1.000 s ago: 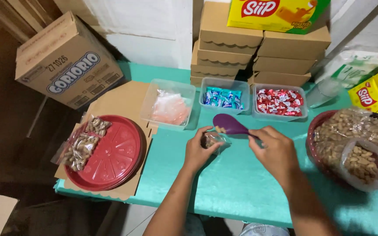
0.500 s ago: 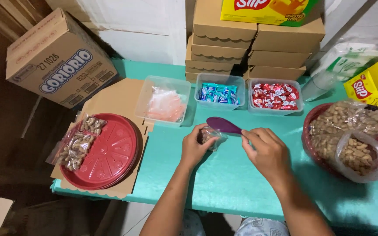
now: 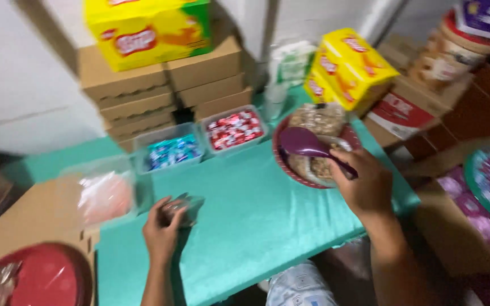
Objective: Packaging peanuts and candies into small plastic bags using a scoop and manual placement.
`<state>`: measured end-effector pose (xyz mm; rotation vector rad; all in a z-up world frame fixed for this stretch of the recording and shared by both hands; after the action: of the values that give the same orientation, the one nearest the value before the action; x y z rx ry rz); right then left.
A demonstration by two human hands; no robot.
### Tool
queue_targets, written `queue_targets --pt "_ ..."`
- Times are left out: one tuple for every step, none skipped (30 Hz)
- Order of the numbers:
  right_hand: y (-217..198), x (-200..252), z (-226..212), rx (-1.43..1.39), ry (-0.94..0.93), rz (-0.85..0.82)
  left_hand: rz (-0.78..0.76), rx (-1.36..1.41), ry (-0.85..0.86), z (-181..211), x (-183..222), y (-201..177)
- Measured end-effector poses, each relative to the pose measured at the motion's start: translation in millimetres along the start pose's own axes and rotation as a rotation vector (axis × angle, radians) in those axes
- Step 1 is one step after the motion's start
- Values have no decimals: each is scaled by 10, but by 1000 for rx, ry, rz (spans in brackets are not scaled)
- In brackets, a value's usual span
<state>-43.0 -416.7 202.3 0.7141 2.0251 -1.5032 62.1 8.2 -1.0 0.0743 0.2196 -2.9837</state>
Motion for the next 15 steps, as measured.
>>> queue_targets --pt "-96 45 100 18 23 14 -31 -1 11 39 8 45" --pt "-157 82 219 26 75 -1 0 -11 -16 57 24 39" --pt "-215 123 331 32 128 -16 30 -22 -43 72 35 27" --pt "-223 178 432 39 145 -9 12 -27 -38 126 49 67" --pt "-211 232 506 108 131 -32 29 -21 -51 165 59 76" --pt "-183 277 573 171 113 -59 53 -16 -67 201 85 64" --pt "-153 323 609 174 126 -57 42 -22 -64 230 94 90" --pt "-88 353 634 225 120 -96 55 -41 -57 263 106 91" --pt "-19 381 649 277 115 -135 68 -59 -50 296 113 80" --pt "12 407 681 273 119 -133 68 -64 -47 290 105 91" --pt "57 433 711 271 136 -144 74 -62 -53 277 92 87" --pt "116 458 727 266 149 -159 85 -61 -62 257 97 56" --pt "103 459 718 258 148 -160 90 -67 -62 214 75 45" --pt "103 452 716 278 156 -181 94 -25 -62 164 62 32" --pt "106 445 707 298 164 -202 97 17 -61 113 46 10"
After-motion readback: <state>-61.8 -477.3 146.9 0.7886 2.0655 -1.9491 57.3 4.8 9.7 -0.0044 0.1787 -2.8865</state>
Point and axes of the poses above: each hand's wrist, its own x-axis away from the middle knuckle, its own y-axis out of the palm, z = x × y, the point moved 6 cm from there along -x, towards the middle knuckle
